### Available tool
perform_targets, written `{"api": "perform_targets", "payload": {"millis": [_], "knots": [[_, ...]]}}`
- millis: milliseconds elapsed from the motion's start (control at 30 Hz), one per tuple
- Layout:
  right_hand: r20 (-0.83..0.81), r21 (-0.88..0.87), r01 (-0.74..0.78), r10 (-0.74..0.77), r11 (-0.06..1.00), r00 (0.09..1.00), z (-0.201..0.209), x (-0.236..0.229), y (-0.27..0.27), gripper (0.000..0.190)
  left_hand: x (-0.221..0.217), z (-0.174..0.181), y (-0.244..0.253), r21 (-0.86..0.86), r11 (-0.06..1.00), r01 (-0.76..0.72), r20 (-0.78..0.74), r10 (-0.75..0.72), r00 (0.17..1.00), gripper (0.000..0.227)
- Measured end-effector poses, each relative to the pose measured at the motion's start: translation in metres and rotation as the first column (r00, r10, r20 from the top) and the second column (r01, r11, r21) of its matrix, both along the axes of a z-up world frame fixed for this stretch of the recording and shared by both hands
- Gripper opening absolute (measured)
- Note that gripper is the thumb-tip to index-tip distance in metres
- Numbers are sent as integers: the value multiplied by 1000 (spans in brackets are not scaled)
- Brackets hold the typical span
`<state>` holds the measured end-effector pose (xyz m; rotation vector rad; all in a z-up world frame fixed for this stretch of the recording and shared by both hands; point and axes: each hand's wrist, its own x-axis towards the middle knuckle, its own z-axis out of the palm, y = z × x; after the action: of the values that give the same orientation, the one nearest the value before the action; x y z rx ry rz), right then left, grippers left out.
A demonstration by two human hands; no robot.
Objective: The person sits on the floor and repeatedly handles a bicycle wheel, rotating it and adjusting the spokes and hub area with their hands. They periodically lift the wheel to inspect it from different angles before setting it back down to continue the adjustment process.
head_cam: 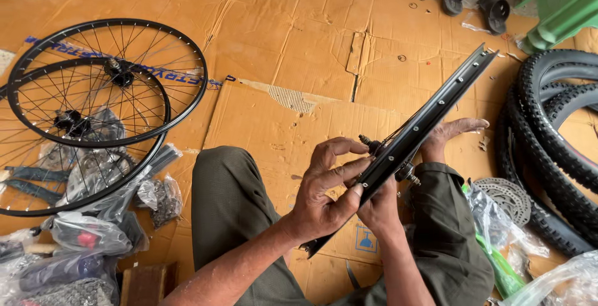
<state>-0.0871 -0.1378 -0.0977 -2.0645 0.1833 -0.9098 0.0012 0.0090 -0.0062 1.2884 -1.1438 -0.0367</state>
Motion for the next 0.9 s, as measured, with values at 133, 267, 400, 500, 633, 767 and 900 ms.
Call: {"api": "perform_targets", "payload": {"millis": [133,267,400,500,633,767,900], "knots": [[28,733,-370,518,571,855,9,-14,-35,27,3,1,3,8,1000,-25,20,24,999,37],[186,726,-423,438,542,880,6,-12,-24,25,1,2,2,8,1000,-24,2,24,1000,37],[262,730,-309,168,609,950,3,-3,-4,33,4,1,-2,-11,1000,-25,53,26,998,33],[145,761,-358,396,541,907,16,-20,-31,33,5,3,0,3,998,-67,74,66,995,32],[349,586,-400,226,705,909,7,-9,-14,20,3,-1,-8,-5,995,-96,20,96,995,34],[414,351,-32,-125,936,902,31,2,23,18,1,-11,-2,87,996,-11,-118,21,993,30],[388,43,105,-113,994,915,60,-19,21,37,0,-14,0,17,992,128,-254,-119,960,29]]}}
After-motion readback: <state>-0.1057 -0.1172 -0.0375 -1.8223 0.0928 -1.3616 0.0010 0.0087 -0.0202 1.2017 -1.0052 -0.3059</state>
